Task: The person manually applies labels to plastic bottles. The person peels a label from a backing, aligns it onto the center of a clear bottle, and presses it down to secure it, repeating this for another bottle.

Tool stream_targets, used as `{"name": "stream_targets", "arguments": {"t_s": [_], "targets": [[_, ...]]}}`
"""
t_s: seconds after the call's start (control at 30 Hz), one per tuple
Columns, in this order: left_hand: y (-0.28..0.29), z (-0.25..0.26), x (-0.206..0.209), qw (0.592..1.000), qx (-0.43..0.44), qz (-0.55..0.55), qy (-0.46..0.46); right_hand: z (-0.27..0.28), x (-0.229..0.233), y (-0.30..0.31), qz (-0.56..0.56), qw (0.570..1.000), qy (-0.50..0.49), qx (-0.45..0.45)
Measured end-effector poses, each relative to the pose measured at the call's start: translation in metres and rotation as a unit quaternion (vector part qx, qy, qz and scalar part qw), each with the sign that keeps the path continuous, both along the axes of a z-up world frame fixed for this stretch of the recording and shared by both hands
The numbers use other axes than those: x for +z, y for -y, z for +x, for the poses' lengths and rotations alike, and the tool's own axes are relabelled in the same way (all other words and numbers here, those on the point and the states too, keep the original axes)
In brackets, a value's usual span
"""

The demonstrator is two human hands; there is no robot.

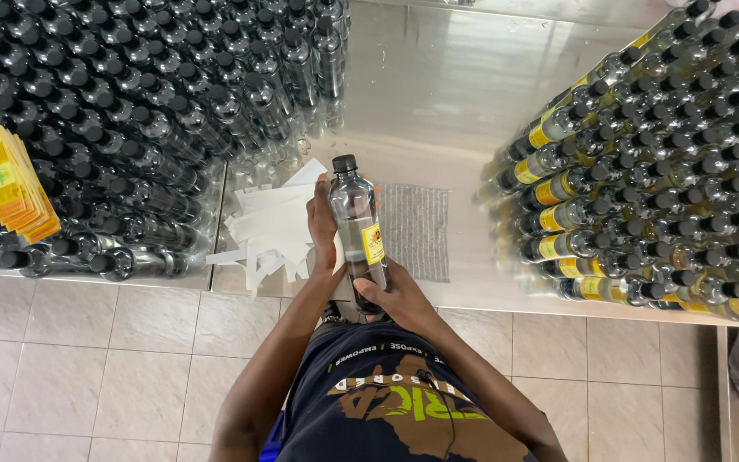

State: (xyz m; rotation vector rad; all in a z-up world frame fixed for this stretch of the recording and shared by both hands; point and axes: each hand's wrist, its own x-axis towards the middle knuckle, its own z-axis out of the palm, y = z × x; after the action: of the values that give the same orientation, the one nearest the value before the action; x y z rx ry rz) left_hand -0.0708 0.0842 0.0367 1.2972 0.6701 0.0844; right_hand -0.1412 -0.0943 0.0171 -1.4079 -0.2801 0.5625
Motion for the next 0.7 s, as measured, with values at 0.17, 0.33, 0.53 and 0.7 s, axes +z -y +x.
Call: {"name": "stream_targets", "arguments": {"t_s": [0.17,0.33,0.53,0.7], "targets": [[0.012,0.009,-0.031,1.000,0.020,0.011,-0.020,-0.005,0.075,-0.012,-0.095,0.995,0.011,-0.004],[0.020,-0.006,0.011,0.999,0.031,0.013,-0.033,-0.008,0.073,-0.017,-0.190,0.981,0.033,-0.011],[0.025,0.006,-0.016,0.999,0.048,0.009,-0.009,-0.013,0.062,-0.018,-0.287,0.957,0.040,-0.008],[0.038,0.003,0.016,0.994,0.096,-0.038,-0.031,-0.015,0.058,-0.019,-0.332,0.941,0.070,-0.014]]}}
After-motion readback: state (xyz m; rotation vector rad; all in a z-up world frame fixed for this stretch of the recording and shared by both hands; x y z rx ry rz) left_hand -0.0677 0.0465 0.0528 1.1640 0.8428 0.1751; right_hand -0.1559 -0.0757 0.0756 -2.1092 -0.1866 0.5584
